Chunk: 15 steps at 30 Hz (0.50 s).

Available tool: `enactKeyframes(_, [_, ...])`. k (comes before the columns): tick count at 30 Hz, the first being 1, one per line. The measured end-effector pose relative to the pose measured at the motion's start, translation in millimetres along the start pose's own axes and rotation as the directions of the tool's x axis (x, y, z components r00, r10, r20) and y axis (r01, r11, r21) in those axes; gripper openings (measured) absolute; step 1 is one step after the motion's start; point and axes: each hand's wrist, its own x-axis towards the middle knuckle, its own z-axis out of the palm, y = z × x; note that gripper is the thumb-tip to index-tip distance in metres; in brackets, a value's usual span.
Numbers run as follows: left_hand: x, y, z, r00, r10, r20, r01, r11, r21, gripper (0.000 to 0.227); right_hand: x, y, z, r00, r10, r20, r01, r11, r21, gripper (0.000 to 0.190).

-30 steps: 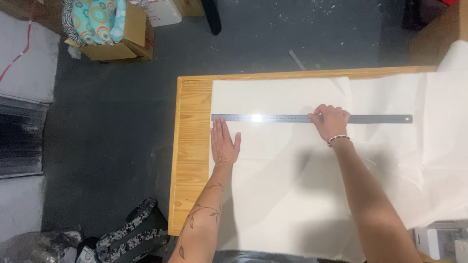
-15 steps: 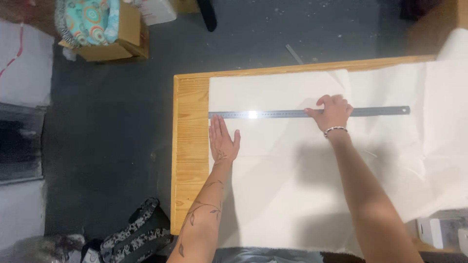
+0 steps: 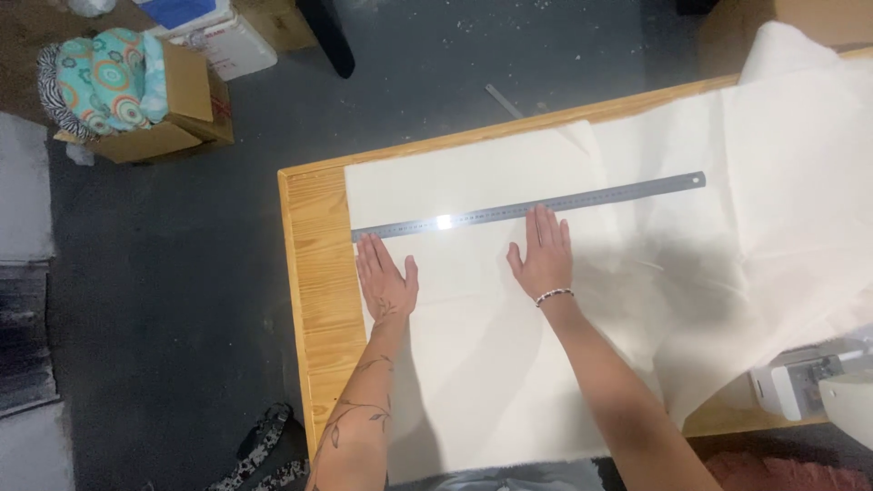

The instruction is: The person unfolds a large piece of white fabric on a wooden table, smooths it out, and uses a metal ruler and pencil to mark straight lines. They then use scissors to cut the fabric along the marked lines.

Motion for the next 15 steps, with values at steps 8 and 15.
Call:
enactKeyframes(8, [2, 5, -9, 0.995, -0.05, 0.081, 0.051, 0.999, -0.013, 0.08, 6, 0, 2, 0.999, -0.036, -0.012, 0.034, 0.991, -0.132, 0.071])
enactKeyframes(15, [2, 7, -21, 0.99, -0.071, 0.123, 0.073, 0.997, -0.014, 0.079, 3, 0, 0, 0.999, -0.015, 0.052, 0.021, 0.993, -0.118, 0.073])
